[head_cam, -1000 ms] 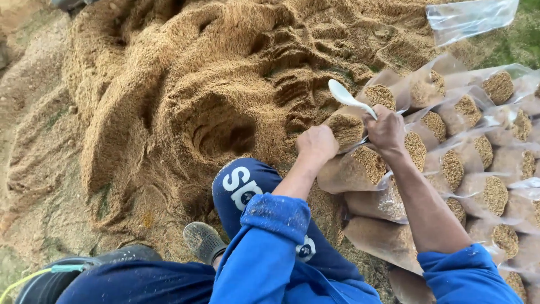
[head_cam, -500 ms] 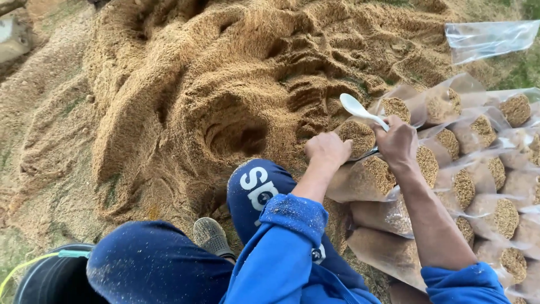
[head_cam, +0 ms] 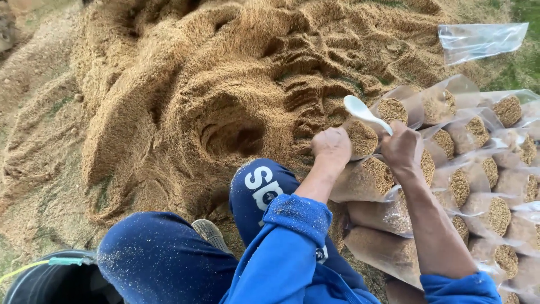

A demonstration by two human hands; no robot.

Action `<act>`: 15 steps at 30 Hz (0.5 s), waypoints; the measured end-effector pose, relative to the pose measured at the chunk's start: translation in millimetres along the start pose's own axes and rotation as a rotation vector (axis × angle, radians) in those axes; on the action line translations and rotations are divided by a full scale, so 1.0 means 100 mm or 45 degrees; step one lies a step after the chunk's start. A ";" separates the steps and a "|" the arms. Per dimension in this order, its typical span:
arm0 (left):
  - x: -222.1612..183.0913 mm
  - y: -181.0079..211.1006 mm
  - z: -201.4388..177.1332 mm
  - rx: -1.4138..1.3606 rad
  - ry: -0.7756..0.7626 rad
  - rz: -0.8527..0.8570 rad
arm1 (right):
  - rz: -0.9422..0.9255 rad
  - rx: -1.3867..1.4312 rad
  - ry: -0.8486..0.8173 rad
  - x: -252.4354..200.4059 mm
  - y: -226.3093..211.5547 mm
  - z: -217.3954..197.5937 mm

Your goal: Scooping grain from a large pile into small plastic bags using a spoon.

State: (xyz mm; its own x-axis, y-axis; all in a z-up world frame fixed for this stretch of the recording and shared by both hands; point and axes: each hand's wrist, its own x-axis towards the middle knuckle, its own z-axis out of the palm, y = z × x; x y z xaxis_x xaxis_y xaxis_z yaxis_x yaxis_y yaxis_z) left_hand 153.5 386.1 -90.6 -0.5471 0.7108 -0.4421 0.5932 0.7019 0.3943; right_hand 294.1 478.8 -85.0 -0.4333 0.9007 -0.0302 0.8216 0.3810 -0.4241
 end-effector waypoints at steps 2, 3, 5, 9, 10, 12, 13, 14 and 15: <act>-0.04 0.02 -0.09 -0.011 0.012 0.035 | -0.041 -0.092 0.013 -0.11 -0.02 -0.11; -0.07 0.01 -0.08 -0.010 0.013 0.035 | -0.041 -0.091 0.014 -0.11 -0.01 -0.06; -0.12 0.04 -0.06 0.022 -0.026 0.008 | -0.025 -0.030 -0.022 -0.11 0.06 0.00; -0.18 0.07 -0.20 -0.018 -0.021 0.003 | 0.008 0.043 0.008 -0.13 -0.08 -0.15; -0.20 0.06 -0.22 -0.006 -0.028 0.005 | 0.023 0.074 0.008 -0.17 -0.18 -0.21; -0.15 0.03 -0.21 0.002 -0.027 0.009 | 0.030 0.103 0.014 -0.17 -0.27 -0.29; -0.10 -0.01 -0.15 0.044 -0.042 0.021 | 0.041 0.153 0.011 -0.16 -0.25 -0.29; -0.06 -0.05 -0.09 0.087 -0.058 0.034 | 0.052 0.203 0.008 -0.15 -0.23 -0.29; -0.12 -0.05 -0.16 0.086 -0.053 0.031 | 0.047 0.205 0.009 -0.14 -0.24 -0.30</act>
State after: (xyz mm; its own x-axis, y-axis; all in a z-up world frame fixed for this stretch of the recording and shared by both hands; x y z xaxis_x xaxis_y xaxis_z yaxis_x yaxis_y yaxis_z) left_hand 147.3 375.2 -74.1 -0.5076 0.7243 -0.4666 0.6456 0.6784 0.3507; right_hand 291.7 463.0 -47.2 -0.4010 0.9151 -0.0424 0.7665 0.3098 -0.5625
